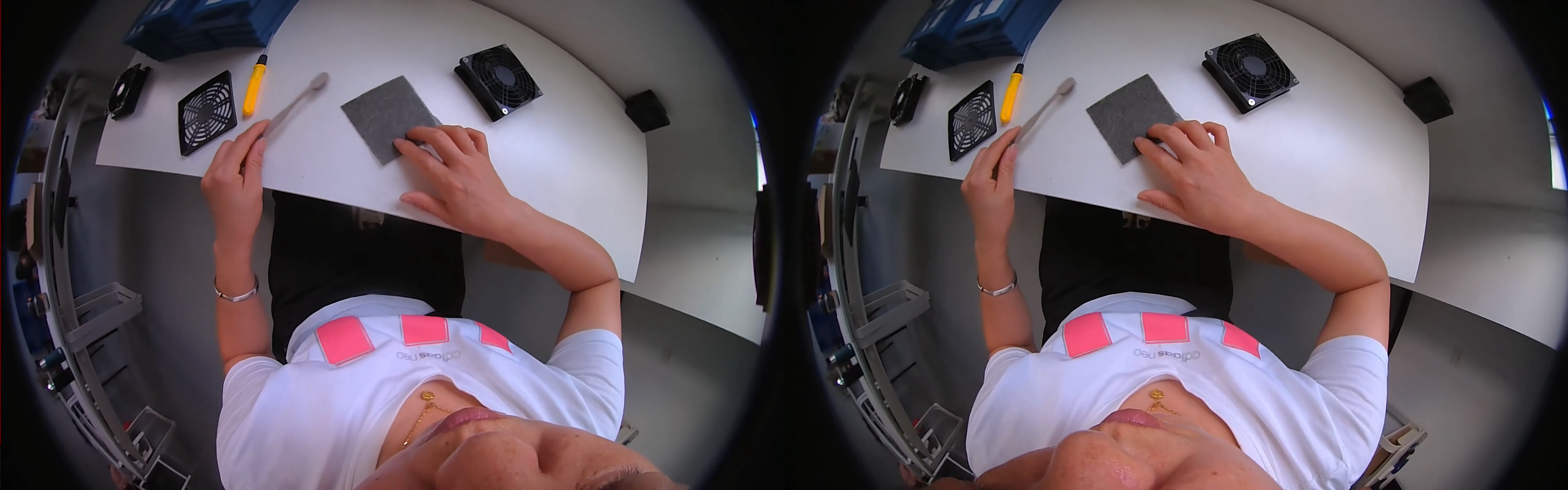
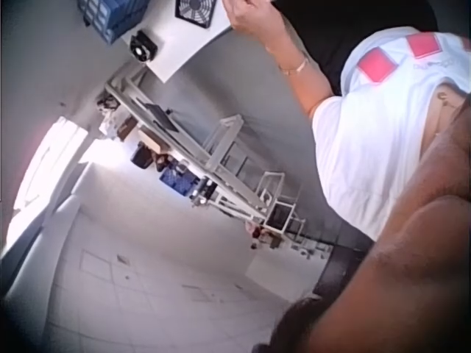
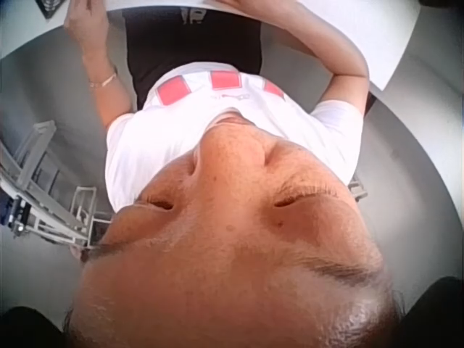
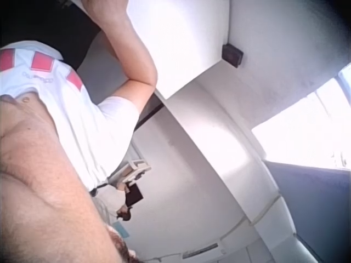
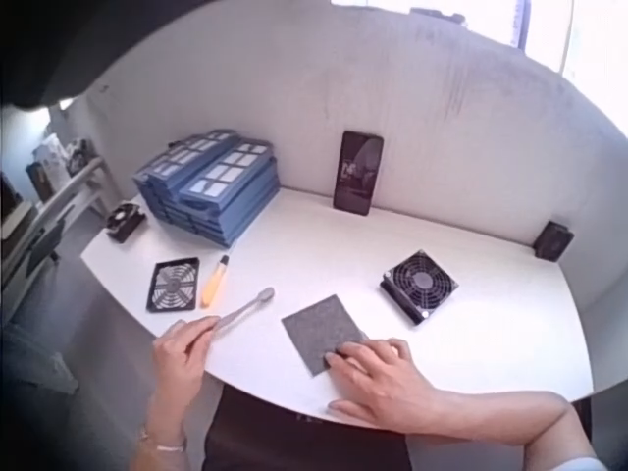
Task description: Disassembling a computer fan with a screwdriver and cleaning the components using a brush.
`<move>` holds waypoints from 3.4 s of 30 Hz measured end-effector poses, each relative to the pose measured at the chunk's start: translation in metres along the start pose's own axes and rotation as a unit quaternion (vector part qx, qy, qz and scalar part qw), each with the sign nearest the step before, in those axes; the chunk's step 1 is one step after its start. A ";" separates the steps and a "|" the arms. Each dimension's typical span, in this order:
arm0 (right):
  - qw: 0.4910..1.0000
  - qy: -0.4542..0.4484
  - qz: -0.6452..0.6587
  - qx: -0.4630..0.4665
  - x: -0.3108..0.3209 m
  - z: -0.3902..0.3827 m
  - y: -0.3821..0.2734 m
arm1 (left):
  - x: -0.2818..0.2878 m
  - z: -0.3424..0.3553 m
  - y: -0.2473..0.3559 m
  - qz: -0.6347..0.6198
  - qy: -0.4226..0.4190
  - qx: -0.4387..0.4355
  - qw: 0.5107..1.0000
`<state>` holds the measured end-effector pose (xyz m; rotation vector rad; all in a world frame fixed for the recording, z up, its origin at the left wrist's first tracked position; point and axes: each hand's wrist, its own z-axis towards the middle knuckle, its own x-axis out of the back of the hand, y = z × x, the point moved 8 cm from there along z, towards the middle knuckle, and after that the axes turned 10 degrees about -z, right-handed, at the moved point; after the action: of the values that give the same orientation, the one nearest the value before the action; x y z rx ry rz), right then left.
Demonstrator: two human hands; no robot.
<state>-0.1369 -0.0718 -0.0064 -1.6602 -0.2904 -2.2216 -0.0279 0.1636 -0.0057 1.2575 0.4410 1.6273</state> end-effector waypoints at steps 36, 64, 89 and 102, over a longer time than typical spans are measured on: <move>0.991 0.117 0.055 0.029 0.025 0.003 0.021 | -0.022 0.004 0.006 -0.132 0.007 0.007 0.991; 0.993 0.053 0.105 -0.011 0.009 0.004 0.025 | -0.052 0.015 0.027 0.018 -0.152 -0.094 0.984; 0.998 -0.009 0.052 -0.025 0.000 0.001 0.010 | -0.067 0.008 0.047 0.065 -0.119 -0.152 0.979; 0.999 -0.006 0.042 -0.017 0.000 0.000 0.008 | -0.038 0.006 0.021 0.101 -0.029 -0.125 0.987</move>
<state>-0.1336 -0.0795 -0.0071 -1.6722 -0.1828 -2.1663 -0.0340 0.1198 -0.0071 1.1854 0.0706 1.7485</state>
